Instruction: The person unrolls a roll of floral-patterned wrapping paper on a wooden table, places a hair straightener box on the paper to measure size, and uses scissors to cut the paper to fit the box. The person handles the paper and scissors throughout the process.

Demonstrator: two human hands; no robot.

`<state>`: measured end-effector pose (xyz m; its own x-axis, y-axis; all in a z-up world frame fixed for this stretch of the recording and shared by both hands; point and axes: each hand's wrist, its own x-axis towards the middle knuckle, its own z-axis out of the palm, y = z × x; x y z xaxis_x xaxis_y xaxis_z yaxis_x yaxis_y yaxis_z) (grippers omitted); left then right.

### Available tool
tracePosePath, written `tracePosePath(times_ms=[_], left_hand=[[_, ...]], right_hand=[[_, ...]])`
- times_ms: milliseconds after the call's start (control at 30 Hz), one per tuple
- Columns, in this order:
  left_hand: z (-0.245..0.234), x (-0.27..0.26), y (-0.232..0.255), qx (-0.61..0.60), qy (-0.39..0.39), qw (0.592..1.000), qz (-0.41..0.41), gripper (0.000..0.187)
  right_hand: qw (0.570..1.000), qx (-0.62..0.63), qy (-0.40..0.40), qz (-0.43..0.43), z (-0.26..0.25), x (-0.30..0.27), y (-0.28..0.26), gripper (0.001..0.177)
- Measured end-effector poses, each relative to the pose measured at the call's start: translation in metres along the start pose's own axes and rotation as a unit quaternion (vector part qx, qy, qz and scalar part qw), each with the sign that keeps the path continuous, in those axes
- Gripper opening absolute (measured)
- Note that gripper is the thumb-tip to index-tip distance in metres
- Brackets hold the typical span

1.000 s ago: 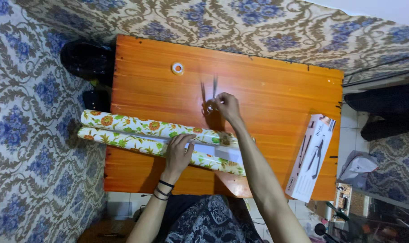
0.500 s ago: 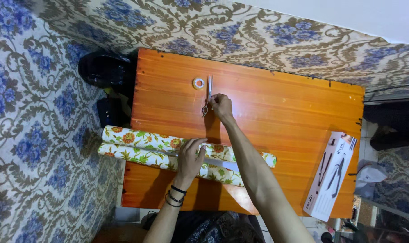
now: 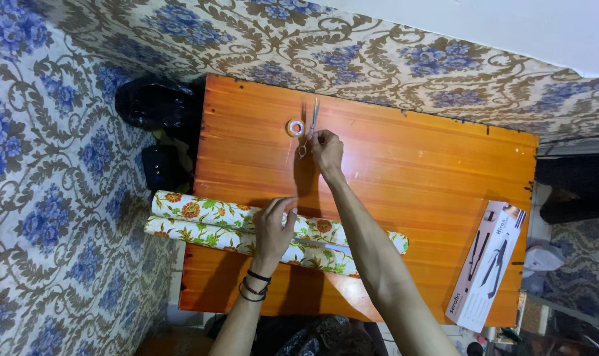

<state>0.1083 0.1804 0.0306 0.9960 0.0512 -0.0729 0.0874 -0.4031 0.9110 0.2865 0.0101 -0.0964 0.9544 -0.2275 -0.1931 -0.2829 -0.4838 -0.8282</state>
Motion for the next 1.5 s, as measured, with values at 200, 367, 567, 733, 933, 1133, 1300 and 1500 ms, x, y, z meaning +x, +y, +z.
tracePosePath(times_ms=[200,367,567,733,933,1133,1300,1500], left_hand=[[-0.01,0.011,-0.009,0.009,0.036,0.999,-0.018,0.026],[-0.02,0.014,-0.02,0.005,0.031,0.998,-0.051,0.026],[-0.021,0.01,-0.031,0.003,0.044,0.998,-0.052,0.024],[-0.016,0.007,-0.034,0.038,0.024,0.995,-0.091,0.028],[-0.013,-0.001,-0.029,0.07,0.05,0.996,0.01,0.023],[-0.004,-0.021,-0.031,0.119,0.038,0.989,0.076,0.014],[0.013,-0.04,-0.026,0.052,0.022,0.988,0.145,0.018],[0.023,-0.042,-0.027,0.085,0.023,0.986,0.144,0.019]], right_hand=[[0.999,0.031,-0.04,0.007,0.051,0.011,-0.007,0.019],[0.996,0.053,-0.075,-0.01,0.102,0.013,-0.009,0.015],[0.994,0.01,-0.107,-0.024,0.118,0.016,-0.029,0.02],[0.991,-0.047,-0.095,-0.076,0.107,0.003,-0.061,0.021],[0.971,-0.2,-0.069,-0.114,0.101,-0.007,-0.091,0.024],[0.963,-0.246,-0.076,-0.082,0.099,-0.009,-0.095,0.022],[0.97,-0.217,-0.051,-0.095,0.102,-0.011,-0.086,0.02],[0.971,-0.195,-0.037,-0.134,0.099,-0.014,-0.079,0.021]])
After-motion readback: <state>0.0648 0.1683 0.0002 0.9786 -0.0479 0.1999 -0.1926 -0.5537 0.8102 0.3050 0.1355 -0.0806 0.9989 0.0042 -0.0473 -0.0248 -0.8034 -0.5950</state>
